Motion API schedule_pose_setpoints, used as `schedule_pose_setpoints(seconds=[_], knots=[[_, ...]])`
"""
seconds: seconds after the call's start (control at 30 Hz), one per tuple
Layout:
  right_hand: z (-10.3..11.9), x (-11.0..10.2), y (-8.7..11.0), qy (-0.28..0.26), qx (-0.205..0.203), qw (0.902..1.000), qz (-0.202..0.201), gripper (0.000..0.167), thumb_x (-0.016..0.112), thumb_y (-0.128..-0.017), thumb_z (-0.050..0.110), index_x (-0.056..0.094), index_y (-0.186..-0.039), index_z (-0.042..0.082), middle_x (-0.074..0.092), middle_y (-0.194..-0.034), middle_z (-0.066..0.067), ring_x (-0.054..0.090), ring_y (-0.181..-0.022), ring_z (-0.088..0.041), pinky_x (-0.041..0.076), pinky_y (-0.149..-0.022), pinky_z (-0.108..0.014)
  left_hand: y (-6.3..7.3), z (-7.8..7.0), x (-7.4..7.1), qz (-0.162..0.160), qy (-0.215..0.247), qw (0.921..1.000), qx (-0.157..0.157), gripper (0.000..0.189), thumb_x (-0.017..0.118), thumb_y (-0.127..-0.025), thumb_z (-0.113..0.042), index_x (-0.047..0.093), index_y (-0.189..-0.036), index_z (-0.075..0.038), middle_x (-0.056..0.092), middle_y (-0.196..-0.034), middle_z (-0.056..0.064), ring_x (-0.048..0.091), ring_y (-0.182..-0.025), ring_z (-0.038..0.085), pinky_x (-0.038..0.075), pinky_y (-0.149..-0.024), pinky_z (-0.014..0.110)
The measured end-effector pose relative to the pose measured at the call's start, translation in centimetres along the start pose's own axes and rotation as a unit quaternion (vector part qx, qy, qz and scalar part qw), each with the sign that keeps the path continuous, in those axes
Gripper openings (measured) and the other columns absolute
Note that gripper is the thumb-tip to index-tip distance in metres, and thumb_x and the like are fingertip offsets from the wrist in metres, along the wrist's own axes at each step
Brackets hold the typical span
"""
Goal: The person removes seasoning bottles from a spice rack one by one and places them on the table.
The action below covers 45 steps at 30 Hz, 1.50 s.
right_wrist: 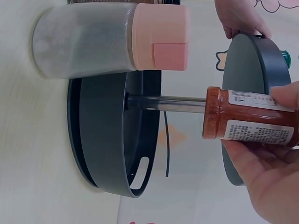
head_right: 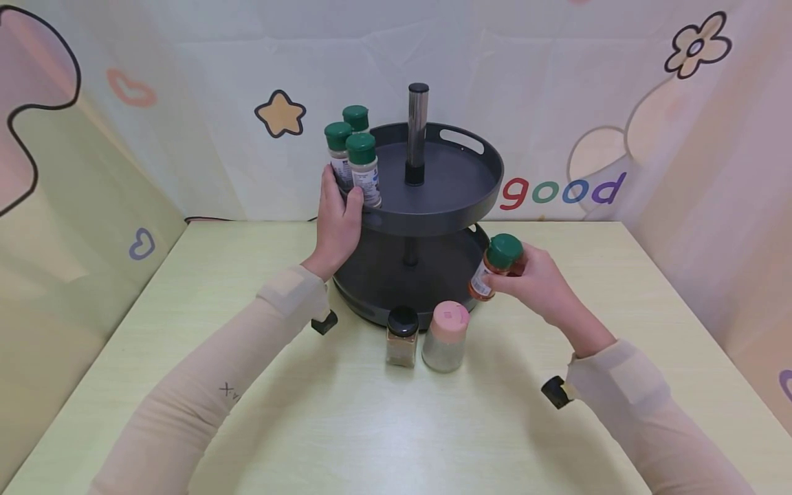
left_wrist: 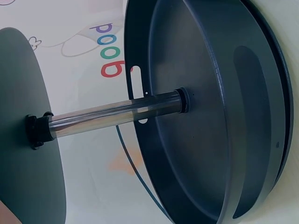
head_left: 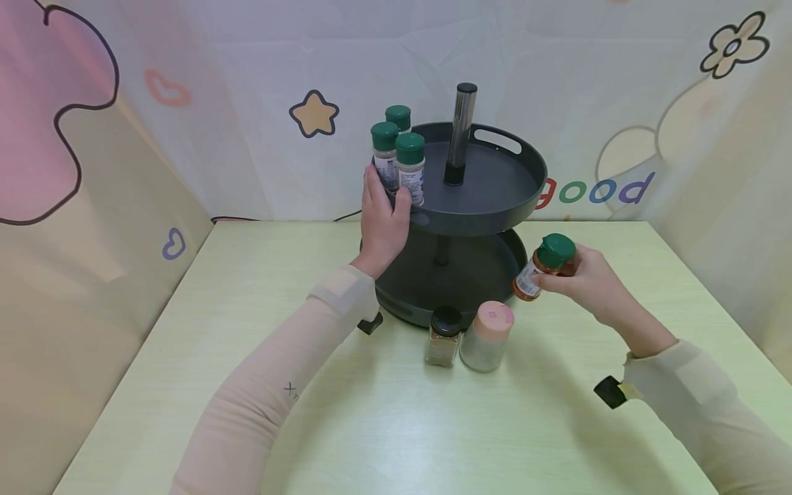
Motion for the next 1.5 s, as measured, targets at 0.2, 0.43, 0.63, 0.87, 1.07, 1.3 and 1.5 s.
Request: schedule_pose_setpoints(seconds=[0.2,0.43,0.63,0.87,1.07,1.3,1.5], knots=[[-0.5,0.0,0.0,0.003,0.000,1.0000,0.008,0.046,0.061,-0.081,0.019,0.044,-0.117,-0.004,0.054,-0.113,-0.022,0.055,-0.095,-0.029,0.048,-0.083,-0.043,0.0,-0.1,0.0,-0.001,0.003,1.0000,0.005,0.065,0.034,-0.089,-0.033,0.002,-0.141,-0.010,0.019,-0.143,0.005,0.023,-0.130,0.016,0.022,-0.109,0.034],[-0.9,0.0,0.1,0.014,0.000,0.9998,0.011,0.042,0.062,-0.080,0.018,0.047,-0.113,-0.004,0.055,-0.109,-0.022,0.056,-0.090,-0.025,0.049,-0.080,-0.038,0.0,-0.1,0.0,0.002,0.005,1.0000,-0.001,0.066,0.034,-0.089,-0.034,0.001,-0.142,-0.011,0.017,-0.144,0.004,0.022,-0.131,0.015,0.021,-0.109,0.033],[-1.1,0.0,0.2,0.018,0.001,0.9997,0.016,0.042,0.062,-0.080,0.018,0.047,-0.112,-0.004,0.056,-0.108,-0.023,0.057,-0.091,-0.029,0.048,-0.081,-0.043,0.0,-0.1,0.0,0.004,0.005,1.0000,-0.006,0.066,0.034,-0.090,-0.034,0.000,-0.142,-0.012,0.015,-0.146,0.003,0.019,-0.133,0.015,0.020,-0.110,0.033],[-1.8,0.2,0.1,0.022,0.010,0.9992,0.031,0.044,0.063,-0.079,0.019,0.047,-0.113,-0.004,0.056,-0.109,-0.024,0.057,-0.093,-0.032,0.048,-0.082,-0.046,0.1,-0.1,0.0,0.006,0.005,0.9999,-0.008,0.066,0.034,-0.090,-0.034,0.000,-0.142,-0.012,0.013,-0.146,0.003,0.018,-0.133,0.015,0.019,-0.110,0.034],[-2.4,0.5,-0.1,0.022,0.012,0.9985,0.048,0.043,0.063,-0.080,0.017,0.046,-0.113,-0.005,0.055,-0.110,-0.025,0.056,-0.094,-0.032,0.048,-0.081,-0.046,0.1,0.0,0.0,0.007,0.005,0.9999,-0.010,0.067,0.034,-0.090,-0.034,-0.001,-0.142,-0.011,0.012,-0.147,0.003,0.017,-0.133,0.015,0.019,-0.110,0.034],[-2.9,0.9,-0.1,0.014,0.013,0.9977,0.064,0.044,0.063,-0.079,0.015,0.046,-0.113,-0.006,0.055,-0.109,-0.024,0.056,-0.092,-0.027,0.049,-0.080,-0.042,0.0,0.0,0.0,0.005,0.005,1.0000,-0.004,0.066,0.034,-0.089,-0.033,0.000,-0.142,-0.011,0.013,-0.146,0.003,0.019,-0.132,0.015,0.020,-0.110,0.034],[-3.3,1.3,-0.1,0.012,0.018,0.9972,0.071,0.044,0.064,-0.078,0.019,0.047,-0.112,-0.005,0.056,-0.108,-0.023,0.056,-0.091,-0.027,0.049,-0.080,-0.043,0.0,0.0,0.0,0.005,0.005,1.0000,-0.006,0.066,0.033,-0.090,-0.034,-0.001,-0.142,-0.011,0.012,-0.147,0.003,0.017,-0.133,0.015,0.019,-0.110,0.034]])
Point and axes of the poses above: each hand's wrist, its own y-axis away from the middle knuckle, its own x-axis out of the palm, z = x × y, the point moved 3 cm from there along -y, towards the middle knuckle
